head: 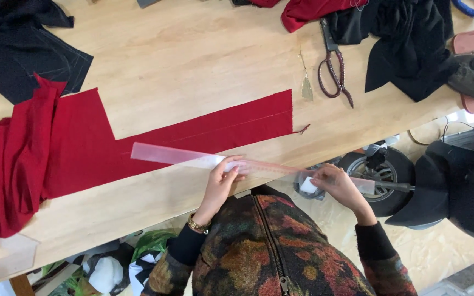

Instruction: Cutting a strip of red fabric with scissors and then using a ruler and marking tool to measure and mark sections.

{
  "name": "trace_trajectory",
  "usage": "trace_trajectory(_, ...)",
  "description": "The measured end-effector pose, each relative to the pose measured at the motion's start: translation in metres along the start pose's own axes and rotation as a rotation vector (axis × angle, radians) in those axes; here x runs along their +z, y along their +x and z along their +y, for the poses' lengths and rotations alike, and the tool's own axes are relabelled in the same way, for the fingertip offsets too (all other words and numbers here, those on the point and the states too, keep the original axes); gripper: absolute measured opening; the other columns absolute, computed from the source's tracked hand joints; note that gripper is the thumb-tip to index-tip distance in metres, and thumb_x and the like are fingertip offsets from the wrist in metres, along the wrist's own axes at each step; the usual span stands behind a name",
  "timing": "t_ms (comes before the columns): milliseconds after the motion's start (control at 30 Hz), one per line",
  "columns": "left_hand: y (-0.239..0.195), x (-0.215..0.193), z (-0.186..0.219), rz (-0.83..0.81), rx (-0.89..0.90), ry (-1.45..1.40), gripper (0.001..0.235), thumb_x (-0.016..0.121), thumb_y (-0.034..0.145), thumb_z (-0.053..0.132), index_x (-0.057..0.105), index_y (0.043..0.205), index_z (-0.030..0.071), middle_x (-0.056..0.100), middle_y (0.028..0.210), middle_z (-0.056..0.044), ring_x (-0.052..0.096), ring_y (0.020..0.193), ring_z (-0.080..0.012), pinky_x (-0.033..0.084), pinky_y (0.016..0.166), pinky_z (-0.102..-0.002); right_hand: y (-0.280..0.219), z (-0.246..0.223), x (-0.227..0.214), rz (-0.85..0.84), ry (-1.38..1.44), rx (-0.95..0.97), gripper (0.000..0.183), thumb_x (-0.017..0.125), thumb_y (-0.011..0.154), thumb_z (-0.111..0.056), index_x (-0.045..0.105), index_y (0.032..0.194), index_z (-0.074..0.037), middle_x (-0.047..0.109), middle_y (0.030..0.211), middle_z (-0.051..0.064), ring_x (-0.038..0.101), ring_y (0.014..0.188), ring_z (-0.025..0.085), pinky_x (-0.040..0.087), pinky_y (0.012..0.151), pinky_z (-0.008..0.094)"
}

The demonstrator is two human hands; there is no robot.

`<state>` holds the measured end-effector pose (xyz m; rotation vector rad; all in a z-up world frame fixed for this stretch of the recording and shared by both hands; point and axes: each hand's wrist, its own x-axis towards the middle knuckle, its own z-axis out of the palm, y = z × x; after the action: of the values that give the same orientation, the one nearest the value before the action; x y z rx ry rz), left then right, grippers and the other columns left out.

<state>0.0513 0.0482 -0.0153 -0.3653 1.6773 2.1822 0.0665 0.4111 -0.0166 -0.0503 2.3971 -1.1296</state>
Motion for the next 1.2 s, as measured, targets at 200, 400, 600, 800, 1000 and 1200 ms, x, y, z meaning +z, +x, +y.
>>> trace_trajectory(200, 0.011, 0.019, -0.018, -0.184, -0.043, -0.119, 0.038, 0.053, 0.105, 0.008, 0.06, 0.142, 0.008, 0.066, 0.13, -0.026, 0.072, 0.105, -0.0329, 0.062, 0.091, -0.043, -0.002, -0.015, -0.01, -0.06, 0.029, 0.017, 0.024, 0.077, 0.09, -0.031, 0.076, 0.093, -0.007, 0.073, 0.096, 0.009, 0.07, 0.098, 0.028, 0.035, 0.107, 0.065)
trace_trajectory(400, -0.012, 0.006, -0.005, -0.272, -0.117, -0.123, 0.044, 0.056, 0.104, 0.014, 0.055, 0.147, 0.005, 0.06, 0.14, -0.028, 0.07, 0.111, -0.0345, 0.06, 0.091, -0.038, 0.011, 0.005, -0.018, -0.104, 0.032, 0.026, 0.021, 0.079, 0.088, -0.024, 0.077, 0.093, -0.003, 0.07, 0.091, 0.012, 0.071, 0.091, 0.027, 0.048, 0.096, 0.048)
trace_trajectory(600, -0.046, -0.034, -0.028, 0.223, 0.026, -0.14, 0.031, 0.059, 0.102, 0.01, 0.069, 0.131, 0.01, 0.072, 0.114, -0.017, 0.077, 0.09, -0.025, 0.066, 0.077, -0.035, 0.036, -0.027, -0.024, -0.167, -0.035, -0.104, 0.018, 0.08, 0.088, -0.025, 0.078, 0.089, -0.007, 0.072, 0.091, 0.007, 0.069, 0.091, 0.025, 0.04, 0.107, 0.053)
trace_trajectory(800, -0.068, -0.063, 0.014, 0.652, 0.111, -0.157, 0.029, 0.059, 0.101, 0.006, 0.07, 0.128, 0.004, 0.074, 0.106, -0.02, 0.072, 0.077, -0.018, 0.062, 0.073, -0.03, 0.062, -0.06, -0.049, -0.278, -0.146, -0.177, 0.014, 0.075, 0.087, -0.018, 0.076, 0.093, -0.006, 0.077, 0.094, 0.012, 0.068, 0.089, 0.031, 0.046, 0.096, 0.052)
trace_trajectory(1000, -0.042, -0.097, 0.013, 0.857, 0.278, -0.169, 0.028, 0.06, 0.101, 0.004, 0.071, 0.126, 0.01, 0.064, 0.092, -0.001, 0.07, 0.07, -0.0107, 0.062, 0.07, -0.02, 0.105, -0.021, -0.098, -0.099, -0.257, -0.215, 0.009, 0.077, 0.086, -0.016, 0.078, 0.094, -0.012, 0.077, 0.101, 0.009, 0.068, 0.106, 0.034, 0.049, 0.099, 0.047)
trace_trajectory(1200, -0.021, -0.095, -0.001, 0.715, 0.297, -0.055, 0.029, 0.056, 0.106, 0.004, 0.064, 0.134, 0.005, 0.064, 0.096, -0.007, 0.073, 0.081, -0.0147, 0.062, 0.077, -0.022, 0.14, 0.009, -0.096, 0.078, -0.049, -0.21, 0.01, 0.077, 0.094, -0.017, 0.073, 0.099, -0.009, 0.068, 0.109, 0.01, 0.059, 0.104, 0.023, 0.043, 0.096, 0.039)
